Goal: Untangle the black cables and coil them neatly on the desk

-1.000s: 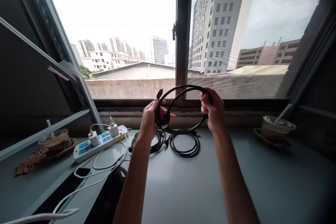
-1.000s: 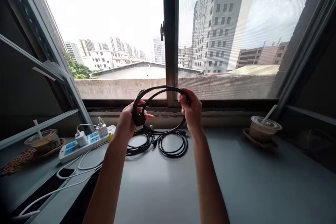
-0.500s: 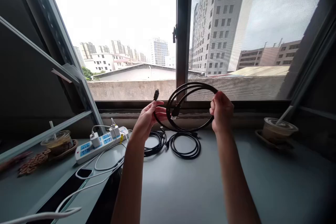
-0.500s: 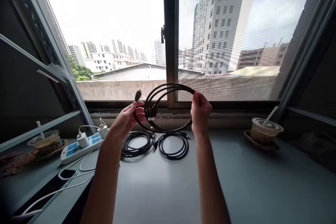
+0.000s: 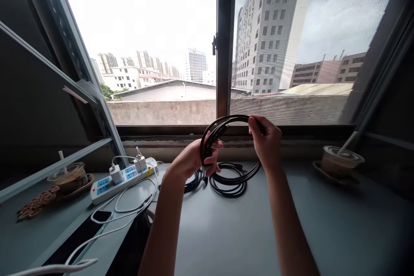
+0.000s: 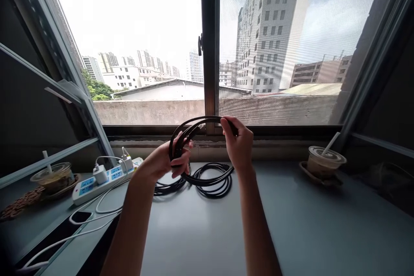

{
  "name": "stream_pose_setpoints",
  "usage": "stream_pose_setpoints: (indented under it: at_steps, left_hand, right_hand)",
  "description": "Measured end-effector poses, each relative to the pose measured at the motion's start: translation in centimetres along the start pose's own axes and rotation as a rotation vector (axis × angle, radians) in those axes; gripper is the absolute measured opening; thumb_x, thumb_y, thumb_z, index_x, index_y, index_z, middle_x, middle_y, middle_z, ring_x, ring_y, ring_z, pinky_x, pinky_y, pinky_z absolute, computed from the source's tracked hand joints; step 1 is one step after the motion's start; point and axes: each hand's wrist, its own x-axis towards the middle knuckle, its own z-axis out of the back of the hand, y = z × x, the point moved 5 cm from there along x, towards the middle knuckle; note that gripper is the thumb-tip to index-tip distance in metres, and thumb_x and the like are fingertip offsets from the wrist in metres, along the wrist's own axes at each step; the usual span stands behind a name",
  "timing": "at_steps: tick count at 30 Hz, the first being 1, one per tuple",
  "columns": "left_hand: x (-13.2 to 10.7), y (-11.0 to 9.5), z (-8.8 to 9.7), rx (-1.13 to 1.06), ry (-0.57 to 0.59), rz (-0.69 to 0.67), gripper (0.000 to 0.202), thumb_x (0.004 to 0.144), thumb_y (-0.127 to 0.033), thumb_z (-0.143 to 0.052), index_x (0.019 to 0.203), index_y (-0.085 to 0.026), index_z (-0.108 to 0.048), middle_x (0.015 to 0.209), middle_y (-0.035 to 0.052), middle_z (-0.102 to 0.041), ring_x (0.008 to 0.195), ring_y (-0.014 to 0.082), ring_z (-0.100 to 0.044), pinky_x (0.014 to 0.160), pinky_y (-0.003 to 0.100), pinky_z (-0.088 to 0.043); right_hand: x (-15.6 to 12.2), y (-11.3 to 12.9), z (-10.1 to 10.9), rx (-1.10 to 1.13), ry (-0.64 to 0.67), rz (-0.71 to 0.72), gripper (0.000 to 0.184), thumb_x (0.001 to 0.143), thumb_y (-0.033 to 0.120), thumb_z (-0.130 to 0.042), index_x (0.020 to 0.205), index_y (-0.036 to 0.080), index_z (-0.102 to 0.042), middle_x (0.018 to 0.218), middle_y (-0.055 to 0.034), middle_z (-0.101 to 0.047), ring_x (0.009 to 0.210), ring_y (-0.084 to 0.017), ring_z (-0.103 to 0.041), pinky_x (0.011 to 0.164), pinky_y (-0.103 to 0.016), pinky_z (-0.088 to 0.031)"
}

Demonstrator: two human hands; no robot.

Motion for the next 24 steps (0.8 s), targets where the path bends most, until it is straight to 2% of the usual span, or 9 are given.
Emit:
stream_pose_setpoints:
  at_steps: [2,5,8,12,19,24]
  left_hand:
    - [0.3,0.2,-0.1,-0.028,-0.016,0.029,0.052,0.082,-0.062,-0.033,0.072,-0.016,-0.056,0.041,-0.007,-0.034,0.03,0.0084,-0.041,0.058,0.029,-0.048]
    - [0.5,0.1,-0.5,-0.031,-0.027,0.046,0.062,0.082,-0.067,-0.02,0.058,-0.016,-0.047,0.041,-0.0055,-0.032,0.032,0.0092,-0.043,0.058,0.028,-0.048]
    - [0.6,0.1,-1.0,-0.098,0.055,0.06,0.059,0.086,-0.062,-0.017,0.058,-0.016,-0.043,0.043,-0.0049,-0.034,0.035,0.0094,-0.045,0.059,0.028,-0.048]
    - [0.5,0.3,-1.6,-0.212,0.184,0.064,0.048,0.091,-0.048,-0.021,0.07,-0.015,-0.049,0.044,-0.0064,-0.032,0.034,0.0083,-0.043,0.056,0.027,-0.049]
    - [0.5,0.5,-1.7,-0.256,0.193,0.053,0.038,0.093,-0.038,-0.03,0.075,-0.014,-0.053,0.042,-0.0083,-0.026,0.033,0.0053,-0.036,0.056,0.023,-0.05]
    - [0.7,0.6,-1.4,-0.298,0.207,0.047,0.036,0.093,-0.037,-0.03,0.075,-0.013,-0.052,0.042,-0.0086,-0.025,0.032,0.0052,-0.036,0.056,0.022,-0.05]
  right_hand:
    - [0.1,0.1,0.3,-0.044,0.01,0.01,0.027,0.082,0.041,-0.053,0.083,0.016,-0.064,0.056,0.0028,-0.052,0.052,-0.008,-0.047,0.054,-0.021,-0.038]
    - [0.2,0.4,0.5,-0.031,0.067,0.022,0.027,0.082,0.041,-0.054,0.085,0.017,-0.066,0.059,0.0014,-0.057,0.056,-0.009,-0.052,0.057,-0.021,-0.041]
    - [0.3,0.7,0.6,0.008,0.124,0.02,0.027,0.082,0.039,-0.053,0.092,0.019,-0.068,0.067,-0.0006,-0.062,0.062,-0.01,-0.056,0.056,-0.021,-0.042]
    - [0.4,1.1,0.8,0.02,0.155,0.044,0.026,0.084,0.035,-0.053,0.101,0.022,-0.067,0.083,-0.0026,-0.063,0.07,-0.011,-0.056,0.054,-0.02,-0.041]
    - [0.3,1.3,0.9,0.037,0.235,0.083,0.025,0.078,0.033,-0.061,0.1,0.024,-0.067,0.082,-0.0012,-0.057,0.067,-0.01,-0.05,0.052,-0.021,-0.039]
    - [0.1,1.6,0.9,-0.048,0.214,0.151,0.024,0.08,0.033,-0.059,0.102,0.026,-0.067,0.081,-0.0003,-0.059,0.068,-0.01,-0.053,0.053,-0.02,-0.04]
